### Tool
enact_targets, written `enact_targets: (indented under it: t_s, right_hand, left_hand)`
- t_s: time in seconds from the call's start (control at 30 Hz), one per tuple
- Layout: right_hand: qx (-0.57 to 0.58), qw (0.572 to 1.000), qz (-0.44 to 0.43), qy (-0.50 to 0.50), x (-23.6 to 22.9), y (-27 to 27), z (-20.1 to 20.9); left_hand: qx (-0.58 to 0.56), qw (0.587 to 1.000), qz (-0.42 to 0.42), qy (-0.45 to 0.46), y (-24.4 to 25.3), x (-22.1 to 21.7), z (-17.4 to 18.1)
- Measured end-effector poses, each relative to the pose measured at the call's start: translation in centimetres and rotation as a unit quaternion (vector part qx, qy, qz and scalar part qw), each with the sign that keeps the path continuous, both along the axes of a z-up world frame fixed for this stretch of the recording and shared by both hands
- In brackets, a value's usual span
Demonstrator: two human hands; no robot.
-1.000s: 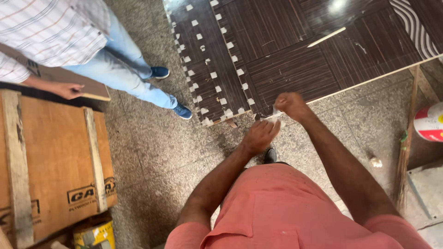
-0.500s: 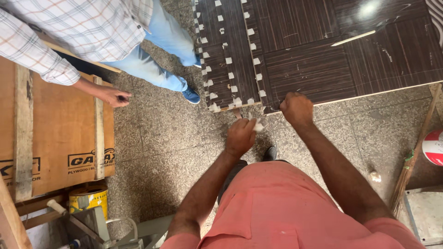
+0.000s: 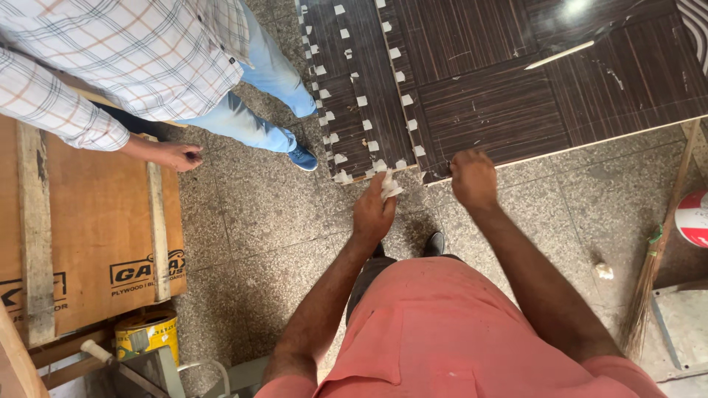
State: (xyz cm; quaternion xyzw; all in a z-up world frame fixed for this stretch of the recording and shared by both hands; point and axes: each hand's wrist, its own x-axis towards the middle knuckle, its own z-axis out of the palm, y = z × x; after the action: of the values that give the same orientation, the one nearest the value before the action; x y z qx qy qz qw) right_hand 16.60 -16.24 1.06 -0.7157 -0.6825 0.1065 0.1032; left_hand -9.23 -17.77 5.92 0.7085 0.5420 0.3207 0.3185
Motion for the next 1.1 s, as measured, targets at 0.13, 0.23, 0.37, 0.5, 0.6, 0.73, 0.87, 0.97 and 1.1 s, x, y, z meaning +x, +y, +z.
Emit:
enact_targets:
  t_s: [0.13,0.23,0.37,0.5,0.6,0.73,0.87,0.97,1.1]
  right_hand:
    - [0.007,0.977,-0.017,0.214,1.9,-0.9,1.3]
    - [0.089,0.971,-0.040,0.220,1.9,-1.4,2.4]
    - [0.124,0.992,-0.016,0.011,-0.9,-0.5,2.2]
    - [0.012,0.998,-0.049,0.031,-1.5,0.1,0.9]
    - [0.027,0.988,-0.009,0.154,0.3,-0.4,0.7]
    - [0.087,0.963,-0.028,0.253,1.1,-1.6,1.2]
    - [0.136,0.989,-0.045,0.040,-2.0,-1.3,1.1]
    - [0.018,0.996,-0.082,0.002,-3.0,-0.2,1.1]
    - [-0.073,0.982,-0.071,0.157,-0.9,0.1,1.9]
  left_hand:
    - [0.047,0.999,-0.015,-0.016,0.7,-0.1,0.8]
    - [0.008,1.000,-0.014,-0.016,1.0,-0.5,1.0]
    - [0.002,0.999,-0.025,-0.023,1.4,-1.0,1.0]
    - [0.014,0.999,-0.047,-0.025,1.5,-1.2,0.9]
    - [-0.072,0.996,-0.052,0.005,1.7,-1.6,0.9]
    - [-0.021,0.997,-0.068,-0.032,2.2,-2.3,0.6]
    - [-0.012,0.997,-0.068,-0.043,2.5,-3.1,0.2]
    - [0.002,0.996,-0.080,-0.050,2.7,-3.2,0.3]
    - [-0.036,0.993,-0.102,-0.035,3.2,-3.2,0.7]
